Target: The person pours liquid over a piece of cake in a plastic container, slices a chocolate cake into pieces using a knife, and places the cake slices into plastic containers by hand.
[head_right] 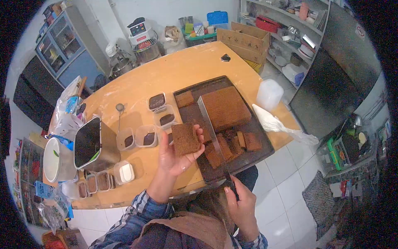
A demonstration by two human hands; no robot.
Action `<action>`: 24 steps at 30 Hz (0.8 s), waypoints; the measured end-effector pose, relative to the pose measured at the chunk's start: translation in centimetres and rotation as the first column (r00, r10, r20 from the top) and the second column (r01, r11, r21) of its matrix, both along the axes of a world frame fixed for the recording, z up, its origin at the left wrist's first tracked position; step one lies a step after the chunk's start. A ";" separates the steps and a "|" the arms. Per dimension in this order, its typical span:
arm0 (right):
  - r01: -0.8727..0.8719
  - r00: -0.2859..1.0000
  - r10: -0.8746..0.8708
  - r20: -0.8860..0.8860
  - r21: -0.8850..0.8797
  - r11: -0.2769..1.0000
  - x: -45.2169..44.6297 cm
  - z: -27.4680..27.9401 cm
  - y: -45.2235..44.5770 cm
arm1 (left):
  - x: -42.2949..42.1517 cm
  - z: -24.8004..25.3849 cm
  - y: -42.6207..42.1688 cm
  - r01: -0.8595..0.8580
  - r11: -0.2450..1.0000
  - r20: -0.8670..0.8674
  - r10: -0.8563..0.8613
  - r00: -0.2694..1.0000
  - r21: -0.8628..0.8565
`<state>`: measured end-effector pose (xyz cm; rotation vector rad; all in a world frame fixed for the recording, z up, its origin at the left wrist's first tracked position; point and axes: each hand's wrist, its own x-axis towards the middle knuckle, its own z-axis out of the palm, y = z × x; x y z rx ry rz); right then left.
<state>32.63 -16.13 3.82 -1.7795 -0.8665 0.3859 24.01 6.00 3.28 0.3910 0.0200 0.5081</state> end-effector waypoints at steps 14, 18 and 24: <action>-0.019 0.999 0.018 -0.034 -0.019 1.000 0.1 0.4 -0.6 | 0.1 -0.9 0.0 0.185 0.972 0.188 -0.156 0.970 -0.144; -0.013 0.997 0.011 -0.071 -0.022 1.000 0.0 0.5 -0.5 | 0.4 -0.6 0.2 0.232 0.943 0.220 -0.180 0.959 -0.239; -0.017 0.996 0.014 -0.084 -0.031 0.999 0.0 0.9 -0.6 | 0.4 -0.8 0.4 0.247 0.921 0.212 -0.188 0.959 -0.301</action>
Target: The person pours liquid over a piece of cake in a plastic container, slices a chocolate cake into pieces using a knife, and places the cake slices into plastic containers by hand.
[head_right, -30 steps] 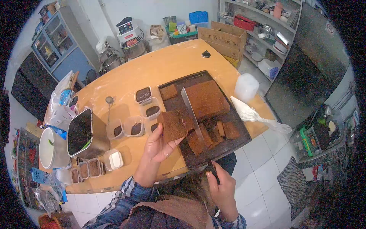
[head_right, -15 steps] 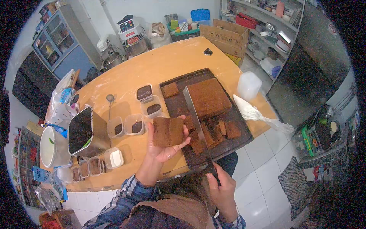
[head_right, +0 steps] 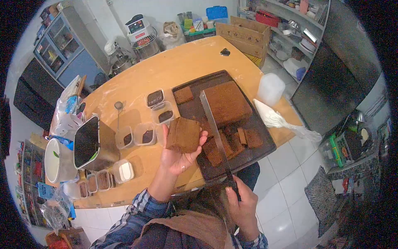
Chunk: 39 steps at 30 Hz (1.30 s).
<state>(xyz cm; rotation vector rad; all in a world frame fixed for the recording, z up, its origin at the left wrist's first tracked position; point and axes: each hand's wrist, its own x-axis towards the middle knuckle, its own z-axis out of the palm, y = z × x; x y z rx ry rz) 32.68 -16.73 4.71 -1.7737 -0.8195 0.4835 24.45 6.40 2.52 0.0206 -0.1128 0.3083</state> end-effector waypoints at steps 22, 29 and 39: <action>-0.095 0.930 0.107 0.353 -0.052 0.994 -1.4 -0.2 0.6 | -0.1 0.7 -1.2 -0.398 0.619 -0.149 0.645 0.750 0.677; -0.082 0.900 0.096 0.426 -0.051 0.995 -1.5 -0.5 0.8 | -0.2 1.3 -1.5 -0.397 0.613 -0.170 0.662 0.730 0.684; -0.073 0.888 0.089 0.452 -0.054 0.996 -1.4 -0.6 1.0 | -0.1 1.2 -1.4 -0.405 0.617 -0.166 0.662 0.731 0.674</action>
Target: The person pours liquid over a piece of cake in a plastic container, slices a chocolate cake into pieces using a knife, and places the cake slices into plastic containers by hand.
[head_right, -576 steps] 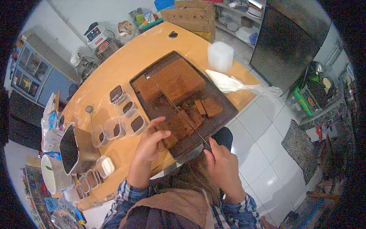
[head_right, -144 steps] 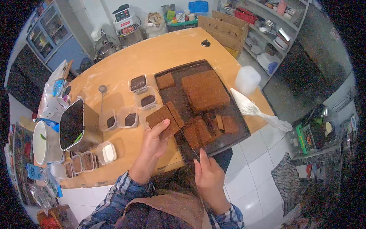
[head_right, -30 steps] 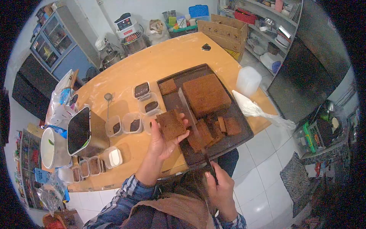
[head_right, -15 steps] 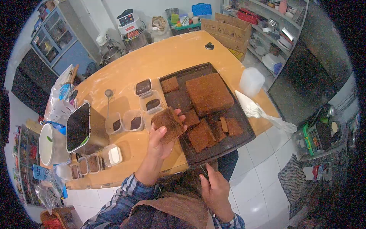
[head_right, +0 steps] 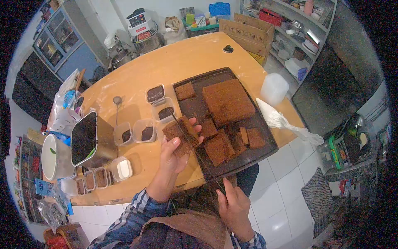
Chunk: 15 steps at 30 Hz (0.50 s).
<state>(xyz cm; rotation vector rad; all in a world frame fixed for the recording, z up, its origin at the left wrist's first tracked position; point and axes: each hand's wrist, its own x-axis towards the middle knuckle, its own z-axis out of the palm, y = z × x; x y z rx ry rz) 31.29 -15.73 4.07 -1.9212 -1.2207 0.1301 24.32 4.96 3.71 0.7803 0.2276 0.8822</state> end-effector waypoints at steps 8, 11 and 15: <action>-0.010 1.000 0.010 0.003 -0.007 1.000 0.0 0.0 0.1 | -0.1 0.1 0.0 0.002 1.000 0.007 -0.002 1.000 0.001; -0.011 1.000 0.011 0.000 -0.008 1.000 -0.1 0.0 0.1 | -0.1 0.2 -0.1 0.006 1.000 0.015 -0.006 1.000 0.003; -0.017 1.000 0.017 0.000 -0.022 1.000 -0.1 0.3 0.1 | -0.2 0.1 0.0 0.013 1.000 0.028 -0.013 1.000 0.015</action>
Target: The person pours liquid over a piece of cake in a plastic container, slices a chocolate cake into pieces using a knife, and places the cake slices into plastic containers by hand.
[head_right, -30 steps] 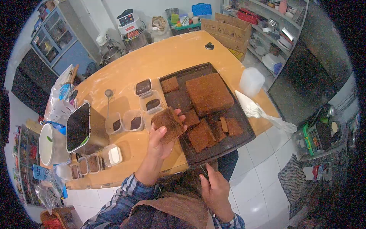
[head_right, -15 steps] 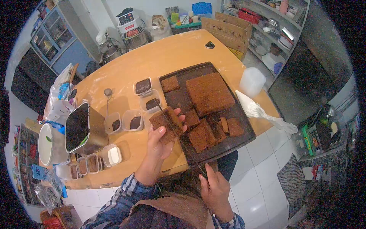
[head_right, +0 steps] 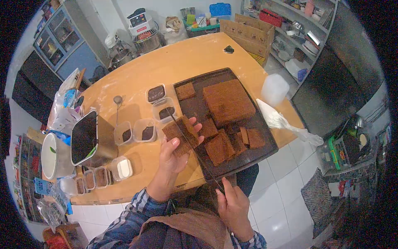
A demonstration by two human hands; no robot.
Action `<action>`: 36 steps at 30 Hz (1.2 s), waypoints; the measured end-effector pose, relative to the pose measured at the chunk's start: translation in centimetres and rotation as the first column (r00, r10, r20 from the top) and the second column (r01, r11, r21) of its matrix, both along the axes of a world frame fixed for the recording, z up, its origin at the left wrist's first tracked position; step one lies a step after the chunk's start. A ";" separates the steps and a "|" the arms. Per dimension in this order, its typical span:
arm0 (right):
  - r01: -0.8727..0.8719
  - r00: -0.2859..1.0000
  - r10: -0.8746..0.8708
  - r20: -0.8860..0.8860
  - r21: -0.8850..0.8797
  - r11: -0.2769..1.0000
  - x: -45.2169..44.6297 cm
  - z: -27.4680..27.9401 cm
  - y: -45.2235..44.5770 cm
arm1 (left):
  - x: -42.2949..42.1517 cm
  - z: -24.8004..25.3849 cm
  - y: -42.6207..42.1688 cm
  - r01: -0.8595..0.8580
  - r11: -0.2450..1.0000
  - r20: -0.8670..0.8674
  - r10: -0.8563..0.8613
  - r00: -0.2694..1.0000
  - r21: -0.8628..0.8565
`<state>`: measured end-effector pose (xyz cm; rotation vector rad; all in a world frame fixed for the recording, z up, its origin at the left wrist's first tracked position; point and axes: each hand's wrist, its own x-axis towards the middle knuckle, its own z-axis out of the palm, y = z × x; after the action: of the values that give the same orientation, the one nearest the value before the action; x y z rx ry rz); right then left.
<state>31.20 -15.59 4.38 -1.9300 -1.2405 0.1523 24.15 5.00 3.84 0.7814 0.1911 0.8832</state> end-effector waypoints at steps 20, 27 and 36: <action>0.009 1.000 -0.009 0.025 0.022 1.000 0.0 -0.4 -0.2 | -0.2 -0.3 0.2 0.032 0.999 0.063 -0.031 0.998 -0.024; 0.021 1.000 -0.021 0.005 0.009 1.000 -0.1 -0.2 -0.2 | -0.2 -0.2 0.1 0.016 1.000 0.053 -0.015 0.998 -0.013; 0.020 1.000 -0.020 -0.003 -0.003 1.000 -0.2 -0.1 -0.2 | -0.2 -0.2 0.0 0.000 1.000 0.036 0.001 0.999 -0.031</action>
<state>31.03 -15.82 4.23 -1.9434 -1.2193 0.1460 23.92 4.99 3.68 0.7367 0.1732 0.8924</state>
